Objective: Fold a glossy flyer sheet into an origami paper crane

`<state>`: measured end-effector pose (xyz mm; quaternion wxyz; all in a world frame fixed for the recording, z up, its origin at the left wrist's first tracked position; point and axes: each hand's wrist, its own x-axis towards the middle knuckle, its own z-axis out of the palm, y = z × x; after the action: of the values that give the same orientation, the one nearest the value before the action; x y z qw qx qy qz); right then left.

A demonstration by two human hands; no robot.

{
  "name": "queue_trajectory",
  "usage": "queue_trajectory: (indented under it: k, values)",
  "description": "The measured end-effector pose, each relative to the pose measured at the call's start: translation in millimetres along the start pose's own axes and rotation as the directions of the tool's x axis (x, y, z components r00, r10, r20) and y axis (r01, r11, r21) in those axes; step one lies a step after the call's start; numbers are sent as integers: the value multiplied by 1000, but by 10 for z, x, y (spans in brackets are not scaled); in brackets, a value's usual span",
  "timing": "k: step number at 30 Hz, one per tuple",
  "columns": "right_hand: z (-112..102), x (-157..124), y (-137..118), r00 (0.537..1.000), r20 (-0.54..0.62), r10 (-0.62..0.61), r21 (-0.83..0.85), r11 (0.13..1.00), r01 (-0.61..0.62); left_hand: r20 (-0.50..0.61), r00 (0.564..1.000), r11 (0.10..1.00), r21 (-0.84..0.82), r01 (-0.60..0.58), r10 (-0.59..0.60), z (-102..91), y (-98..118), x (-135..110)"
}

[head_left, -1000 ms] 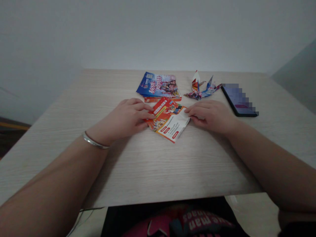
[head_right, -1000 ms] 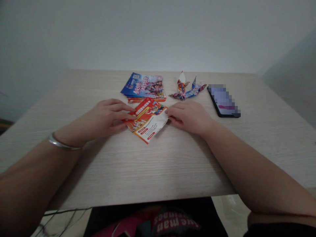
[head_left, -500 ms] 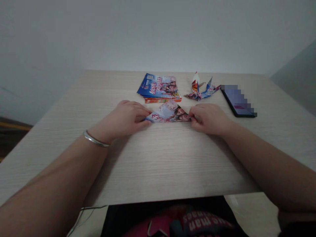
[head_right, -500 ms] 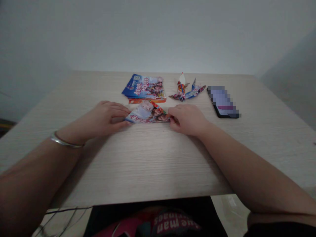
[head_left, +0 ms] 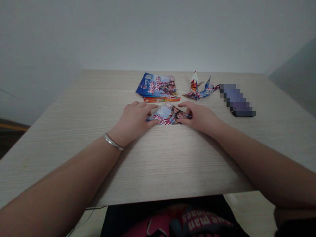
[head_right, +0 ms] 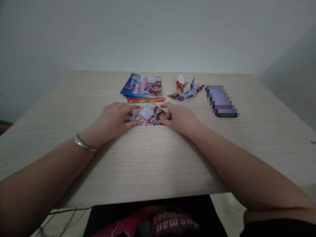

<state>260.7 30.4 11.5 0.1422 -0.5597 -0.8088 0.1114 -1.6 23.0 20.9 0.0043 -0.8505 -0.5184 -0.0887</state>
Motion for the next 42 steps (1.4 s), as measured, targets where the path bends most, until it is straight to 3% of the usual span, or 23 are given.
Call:
queue_trajectory:
  k: [10, 14, 17, 22, 26, 28, 33, 42]
  values:
    - [-167, -51, 413, 982, 142, -124, 217, 972, 92, 104, 992, 993, -97, -63, 73, -30, -392, -11]
    - [-181, -46, 467, 970, 194, -143, 261, 961, 89, 174, 970, 979, -144, -148, 172, -69, -465, -15]
    - [-174, -43, 467, 970, 182, -163, 294, 950, 104, 174, 964, 979, -76, -191, 202, -100, -442, -32]
    - [-136, -28, 398, 974, -13, -228, 248, 942, 224, 29, 977, 976, -54, -212, 213, -102, -241, -61]
    - [-120, -36, 277, 898, -141, -417, 90, 898, 431, -126, 976, 981, -56, -183, 175, -112, -48, -93]
    - [-113, -57, 208, 864, -162, -476, 9, 875, 484, -156, 956, 968, -7, -251, 247, -126, 5, -109]
    - [-84, -107, 129, 830, -17, -557, -109, 827, 552, -40, 897, 898, 23, -439, 439, -132, -1, -105]
    - [-118, -104, 145, 786, 84, -613, -106, 779, 619, 106, 857, 863, -111, -493, 504, -135, -40, -143]
